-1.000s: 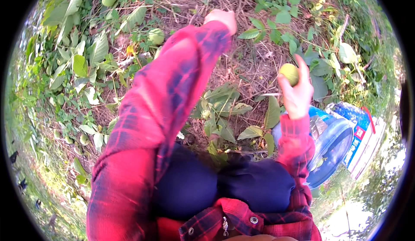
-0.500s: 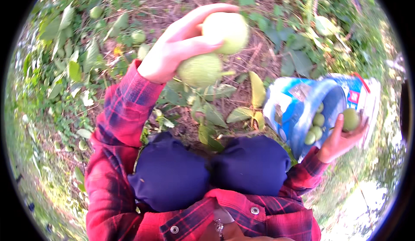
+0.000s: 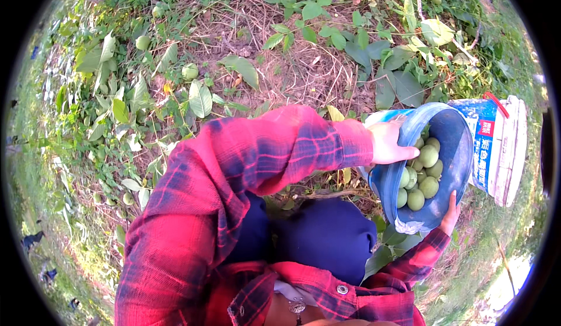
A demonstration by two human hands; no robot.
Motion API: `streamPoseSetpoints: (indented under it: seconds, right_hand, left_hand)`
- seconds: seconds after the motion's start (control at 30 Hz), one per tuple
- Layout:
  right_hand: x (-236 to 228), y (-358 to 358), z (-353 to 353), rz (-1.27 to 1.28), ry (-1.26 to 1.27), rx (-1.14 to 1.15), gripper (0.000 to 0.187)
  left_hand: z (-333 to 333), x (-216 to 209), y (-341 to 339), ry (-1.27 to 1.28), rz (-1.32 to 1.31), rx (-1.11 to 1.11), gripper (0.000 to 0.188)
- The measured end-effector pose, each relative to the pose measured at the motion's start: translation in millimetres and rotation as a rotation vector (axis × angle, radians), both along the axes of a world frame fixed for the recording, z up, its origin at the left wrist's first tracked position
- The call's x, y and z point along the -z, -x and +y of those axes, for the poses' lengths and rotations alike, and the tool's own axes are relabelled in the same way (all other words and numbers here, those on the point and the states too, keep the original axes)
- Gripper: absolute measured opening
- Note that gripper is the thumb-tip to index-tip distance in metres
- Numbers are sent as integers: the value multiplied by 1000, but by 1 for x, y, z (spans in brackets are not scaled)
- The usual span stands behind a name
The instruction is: The person picks green walnuts from the ground and from branches, placing them into a blue bucket.
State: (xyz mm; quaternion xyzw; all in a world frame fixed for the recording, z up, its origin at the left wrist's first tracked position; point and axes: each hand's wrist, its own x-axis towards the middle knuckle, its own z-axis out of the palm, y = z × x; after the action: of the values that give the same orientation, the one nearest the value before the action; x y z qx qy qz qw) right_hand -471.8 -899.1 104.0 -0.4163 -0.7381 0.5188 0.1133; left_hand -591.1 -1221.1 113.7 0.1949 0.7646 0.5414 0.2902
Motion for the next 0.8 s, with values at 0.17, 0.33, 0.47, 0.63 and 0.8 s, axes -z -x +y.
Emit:
streamPoseSetpoints:
  seconds: [0.17, 0.33, 0.47, 0.63, 0.8]
  right_hand:
    - [-12, 9, -4, 126, 11, -215, 32]
    - [-72, 86, -12, 198, -1324, -1017, 19]
    - [-115, 141, -61, 466, -823, -1145, 24]
    - [-71, 246, -56, 592, -216, -975, 29]
    - [-38, 169, -136, 160, -413, -743, 40]
  left_hand:
    - [-25, -4, -1, 107, -204, -1, 41]
    - [-80, -23, -6, -53, -347, -320, 33]
    - [-119, -46, 14, -197, -67, -313, 18]
    - [-132, -48, 46, -166, -69, -542, 25]
    - [-127, -36, 67, -335, 24, -570, 27]
